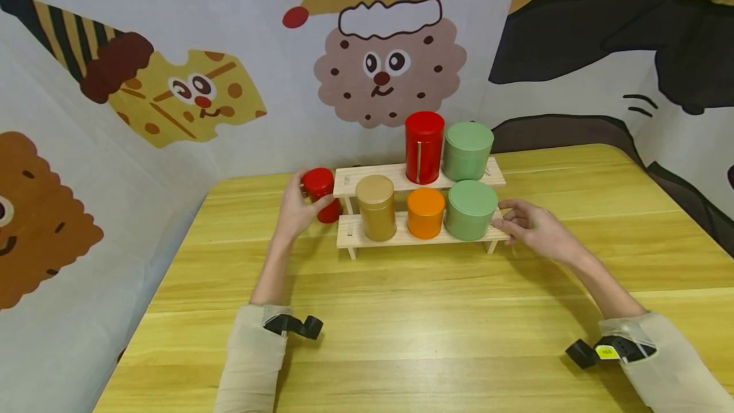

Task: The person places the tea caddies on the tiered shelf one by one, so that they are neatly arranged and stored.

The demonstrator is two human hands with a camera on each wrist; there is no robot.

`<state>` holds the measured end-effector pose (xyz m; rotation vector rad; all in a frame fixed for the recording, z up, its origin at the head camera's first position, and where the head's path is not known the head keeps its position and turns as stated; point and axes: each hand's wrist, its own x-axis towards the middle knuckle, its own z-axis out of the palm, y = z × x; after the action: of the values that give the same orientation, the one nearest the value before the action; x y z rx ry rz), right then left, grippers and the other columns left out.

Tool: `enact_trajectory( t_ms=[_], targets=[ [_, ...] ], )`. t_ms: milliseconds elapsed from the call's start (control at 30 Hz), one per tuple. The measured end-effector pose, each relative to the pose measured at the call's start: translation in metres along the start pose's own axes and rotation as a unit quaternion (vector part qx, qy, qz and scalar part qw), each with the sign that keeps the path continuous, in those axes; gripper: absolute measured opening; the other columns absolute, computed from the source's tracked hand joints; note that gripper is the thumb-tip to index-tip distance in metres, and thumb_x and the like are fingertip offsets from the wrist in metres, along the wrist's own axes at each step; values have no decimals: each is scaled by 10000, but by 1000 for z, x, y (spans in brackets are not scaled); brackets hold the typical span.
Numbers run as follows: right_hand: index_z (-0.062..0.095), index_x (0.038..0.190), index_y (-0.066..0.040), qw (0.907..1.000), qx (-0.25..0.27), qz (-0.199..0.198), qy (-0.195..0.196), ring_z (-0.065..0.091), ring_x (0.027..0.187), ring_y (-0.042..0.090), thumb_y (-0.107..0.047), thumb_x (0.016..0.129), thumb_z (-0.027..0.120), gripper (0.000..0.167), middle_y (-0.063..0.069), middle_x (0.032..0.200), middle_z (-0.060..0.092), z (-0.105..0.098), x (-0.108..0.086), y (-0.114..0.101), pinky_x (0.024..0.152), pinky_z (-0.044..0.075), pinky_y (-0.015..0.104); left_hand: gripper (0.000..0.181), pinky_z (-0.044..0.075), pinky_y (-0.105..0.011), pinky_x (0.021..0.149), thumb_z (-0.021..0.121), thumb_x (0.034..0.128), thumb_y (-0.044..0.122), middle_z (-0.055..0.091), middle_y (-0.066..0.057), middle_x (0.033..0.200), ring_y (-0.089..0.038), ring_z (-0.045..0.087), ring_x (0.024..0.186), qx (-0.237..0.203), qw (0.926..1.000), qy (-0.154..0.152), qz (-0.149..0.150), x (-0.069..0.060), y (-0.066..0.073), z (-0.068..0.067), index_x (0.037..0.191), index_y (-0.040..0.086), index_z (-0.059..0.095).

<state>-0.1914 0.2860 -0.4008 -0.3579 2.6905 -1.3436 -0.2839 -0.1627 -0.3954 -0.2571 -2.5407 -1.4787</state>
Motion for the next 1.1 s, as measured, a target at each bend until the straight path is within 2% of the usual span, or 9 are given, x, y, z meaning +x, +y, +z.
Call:
enact_trajectory(
  t_ms=[267,533,833,1100],
  targets=[
    [360,1431,138,10000,-20,27,17,687,826,278,-239,1042,588,589,228,1082,627,0,0,-1,692,589,357,744,467,-516,982,800,849,77,535,-208,1358,-369,535,1142,-185,9994,271,-54,0,4,-6,1472,-24,406],
    [358,1436,132,10000,14,62,26,688,838,271,-259,1041,588,601,234,1101,623,0,0,-2,701,588,353,742,482,-500,980,803,851,67,550,-203,1361,-369,556,1149,-389,9975,596,-37,-2,16,-18,1475,-16,410],
    [360,1428,138,10000,27,35,41,687,826,267,-263,1040,591,603,234,1098,625,1,0,0,698,585,351,677,463,-476,1000,806,847,65,578,-173,1335,-337,554,1137,-424,9931,978,478,-5,31,-24,1431,-19,475],
    [355,1434,136,10000,46,65,29,688,834,258,-267,1042,586,607,238,1111,620,0,0,0,709,589,354,641,442,-430,1015,807,848,85,583,-133,1323,-267,545,1134,-524,9842,1317,1062,-8,48,-27,1410,1,511]
  ],
)
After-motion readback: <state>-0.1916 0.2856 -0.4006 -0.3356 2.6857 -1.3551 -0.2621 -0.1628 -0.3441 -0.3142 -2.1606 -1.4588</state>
